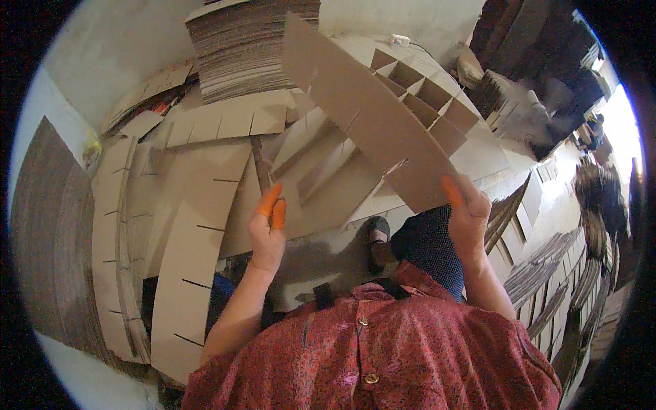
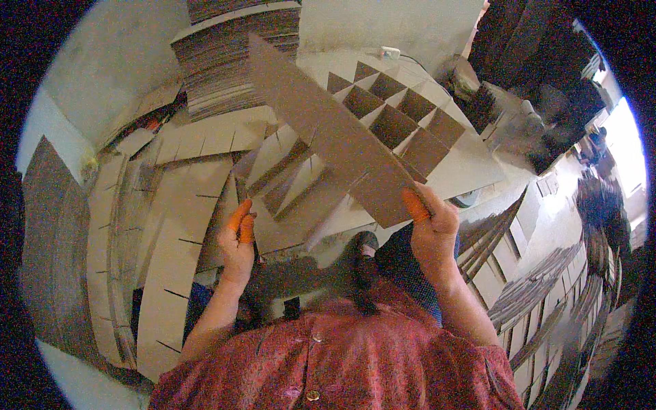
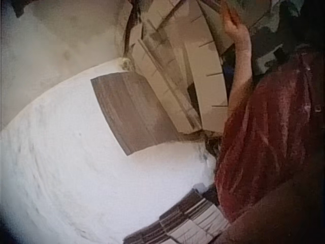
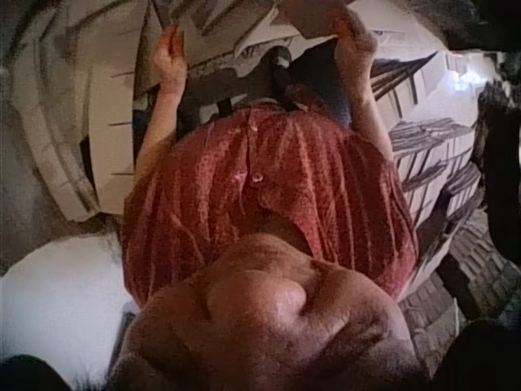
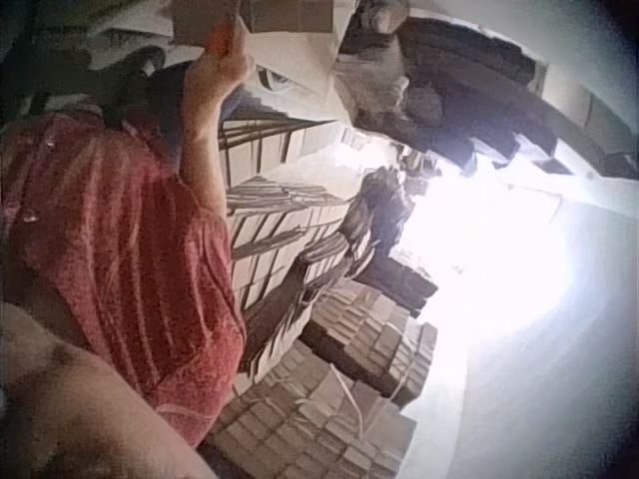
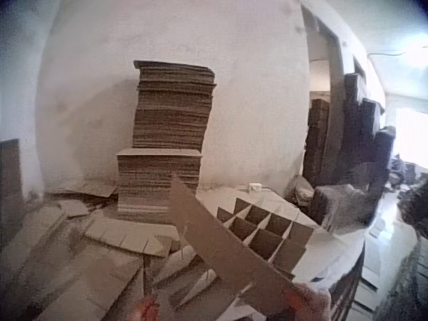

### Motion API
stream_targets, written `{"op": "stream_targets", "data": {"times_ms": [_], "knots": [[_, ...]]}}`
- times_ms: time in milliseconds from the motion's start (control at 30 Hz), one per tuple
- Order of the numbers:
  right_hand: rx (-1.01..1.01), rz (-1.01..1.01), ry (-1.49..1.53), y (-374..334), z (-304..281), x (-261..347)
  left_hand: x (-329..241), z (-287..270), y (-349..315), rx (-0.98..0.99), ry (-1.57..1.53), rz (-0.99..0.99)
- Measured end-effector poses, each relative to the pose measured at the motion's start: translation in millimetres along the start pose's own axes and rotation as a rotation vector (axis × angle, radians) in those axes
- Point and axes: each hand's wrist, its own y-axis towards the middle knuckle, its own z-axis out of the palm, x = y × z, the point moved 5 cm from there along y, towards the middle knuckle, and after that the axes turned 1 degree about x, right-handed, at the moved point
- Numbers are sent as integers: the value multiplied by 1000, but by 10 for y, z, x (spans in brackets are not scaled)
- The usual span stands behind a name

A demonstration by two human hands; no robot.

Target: The person sits on the floor and repeatedly folds flat cardboard sheets along pre-scored lines to form multi-compartment dividers. The person picks up each sheet, folds the internal partitions, and places the finished divider onto a growing stack to the right.

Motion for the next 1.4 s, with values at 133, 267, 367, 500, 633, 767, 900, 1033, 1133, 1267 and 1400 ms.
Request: {"op": "stream_targets", "data": {"times_ms": [133,267,367,500,633,767,900,1033,1133,1267,1400], "knots": [[118,63,23,-53,209,-150,-6,5,-1,-11,66,9],[152,-19,14,-252,491,-489,-45,30,3,-12,41,42],[219,74,68,-359,618,-657,-64,26,4,-5,40,38],[310,99,10,-397,602,-690,31,24,-23,45,18,-148],[272,-188,-189,-21,409,-85,-77,8,-7,-72,59,74],[336,-525,-392,435,756,337,69,41,31,-100,96,89],[401,-588,-507,622,1387,226,38,110,84,-78,72,52],[735,-524,-666,606,1500,233,-12,20,96,-98,63,-6],[756,-526,-657,446,1318,252,25,-32,104,-99,12,-16],[338,-449,-454,574,823,30,-75,59,136,-42,-195,-69],[-46,3,-624,744,232,-856,-122,346,7,194,-195,-116]]}}
